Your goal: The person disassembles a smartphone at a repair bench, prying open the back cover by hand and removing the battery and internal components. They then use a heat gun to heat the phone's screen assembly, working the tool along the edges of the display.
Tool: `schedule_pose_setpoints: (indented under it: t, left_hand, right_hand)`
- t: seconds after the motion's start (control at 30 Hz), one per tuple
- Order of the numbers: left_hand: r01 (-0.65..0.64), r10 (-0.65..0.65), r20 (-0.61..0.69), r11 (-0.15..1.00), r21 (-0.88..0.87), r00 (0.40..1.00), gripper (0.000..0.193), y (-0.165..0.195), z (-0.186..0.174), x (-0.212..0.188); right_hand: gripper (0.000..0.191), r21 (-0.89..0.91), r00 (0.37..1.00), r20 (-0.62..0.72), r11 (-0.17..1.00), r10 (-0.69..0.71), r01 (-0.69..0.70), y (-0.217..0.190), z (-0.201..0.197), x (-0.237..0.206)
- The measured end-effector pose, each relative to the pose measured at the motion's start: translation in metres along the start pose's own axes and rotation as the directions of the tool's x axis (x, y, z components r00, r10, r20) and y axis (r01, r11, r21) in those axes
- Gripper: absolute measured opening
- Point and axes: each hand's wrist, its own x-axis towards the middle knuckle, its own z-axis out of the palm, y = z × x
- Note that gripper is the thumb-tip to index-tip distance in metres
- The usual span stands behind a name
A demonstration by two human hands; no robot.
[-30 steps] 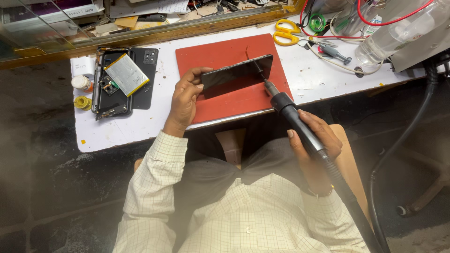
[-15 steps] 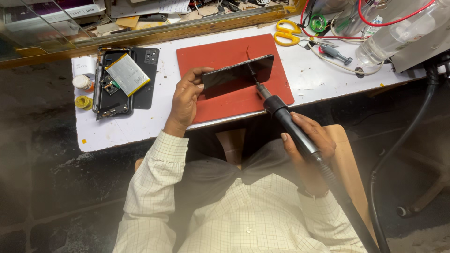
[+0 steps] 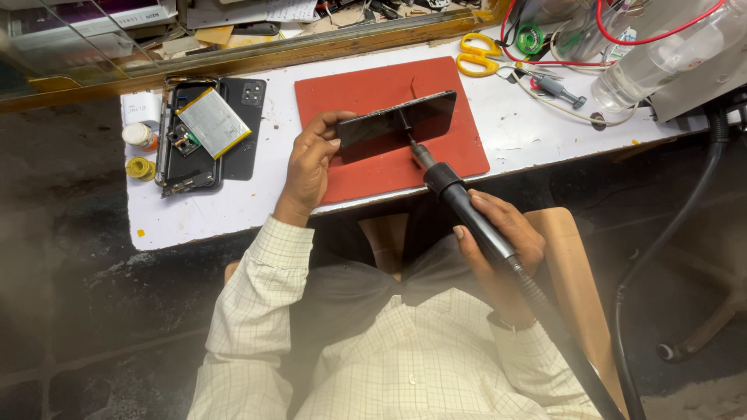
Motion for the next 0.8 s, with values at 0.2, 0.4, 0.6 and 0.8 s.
schedule_pose_setpoints:
  t: [0.2,0.4,0.6,0.8]
  left_hand:
    - [-0.006,0.006,0.010,1.000,-0.016,1.000,0.046,0.000,0.000,0.000]
    - [-0.004,0.004,0.009,1.000,-0.019,1.000,0.045,-0.001,0.000,0.000]
    - [-0.005,0.005,0.005,1.000,-0.015,1.000,0.045,0.000,-0.001,0.000]
    - [-0.006,0.006,0.009,1.000,-0.024,1.000,0.045,-0.003,-0.001,0.001]
  right_hand:
    - [0.038,0.001,1.000,-0.004,1.000,-0.022,0.022,-0.001,0.004,-0.001]
    - [0.038,0.017,0.999,0.006,0.999,-0.046,0.046,-0.003,0.007,0.000]
    - [0.038,0.002,0.998,0.014,0.998,-0.058,0.058,-0.003,0.011,-0.002]
    - [0.039,0.031,0.996,0.002,0.995,-0.092,0.092,0.002,0.017,-0.003]
